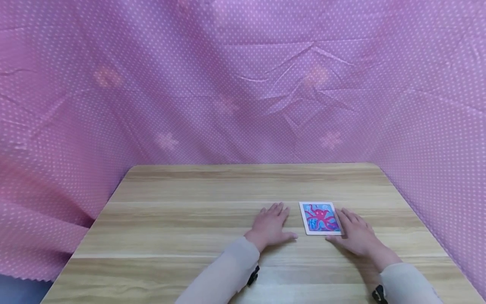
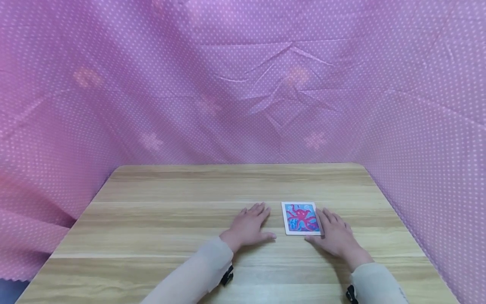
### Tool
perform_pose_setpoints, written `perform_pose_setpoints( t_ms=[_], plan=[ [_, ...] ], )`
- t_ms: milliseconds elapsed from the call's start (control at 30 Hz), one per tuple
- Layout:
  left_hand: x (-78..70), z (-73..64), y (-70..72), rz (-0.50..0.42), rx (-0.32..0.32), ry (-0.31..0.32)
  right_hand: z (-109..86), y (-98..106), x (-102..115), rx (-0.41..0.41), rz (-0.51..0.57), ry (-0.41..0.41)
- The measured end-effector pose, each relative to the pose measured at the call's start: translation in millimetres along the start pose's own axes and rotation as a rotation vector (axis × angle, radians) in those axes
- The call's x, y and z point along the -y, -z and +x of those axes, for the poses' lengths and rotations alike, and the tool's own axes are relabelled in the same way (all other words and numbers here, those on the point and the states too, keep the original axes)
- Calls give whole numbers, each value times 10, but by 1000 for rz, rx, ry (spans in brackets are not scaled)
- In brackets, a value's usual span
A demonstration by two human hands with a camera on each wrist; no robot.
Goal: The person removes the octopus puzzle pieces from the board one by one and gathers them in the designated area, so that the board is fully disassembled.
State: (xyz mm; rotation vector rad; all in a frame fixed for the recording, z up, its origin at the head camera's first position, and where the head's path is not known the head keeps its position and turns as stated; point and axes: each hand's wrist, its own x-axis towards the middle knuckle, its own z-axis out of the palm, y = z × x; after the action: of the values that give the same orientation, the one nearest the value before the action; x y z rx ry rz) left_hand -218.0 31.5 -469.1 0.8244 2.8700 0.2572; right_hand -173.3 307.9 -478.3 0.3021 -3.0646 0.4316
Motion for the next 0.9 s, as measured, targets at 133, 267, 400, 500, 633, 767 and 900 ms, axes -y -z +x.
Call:
perform_pose_setpoints(
  t_ms=[133,267,400,500,633,767,900],
  plan=[
    [-122,66,-6,-4,12,-36,5,6,-38,-17,27,22],
    [-234,148,-19,2,22,-57,7,20,-79,-6,58,21],
    [-327,226,-58,4,27,-43,8,24,-109,8,71,27],
    [-384,259,-88,23,23,-44,5,24,-126,12,73,31],
    [-436,269,-114,83,5,-53,6,18,-138,13,66,45],
    [-455,261,-113,117,-12,-58,4,15,-132,14,73,51],
    [-451,259,-113,128,-21,-68,-4,15,-111,15,92,48]
  ],
)
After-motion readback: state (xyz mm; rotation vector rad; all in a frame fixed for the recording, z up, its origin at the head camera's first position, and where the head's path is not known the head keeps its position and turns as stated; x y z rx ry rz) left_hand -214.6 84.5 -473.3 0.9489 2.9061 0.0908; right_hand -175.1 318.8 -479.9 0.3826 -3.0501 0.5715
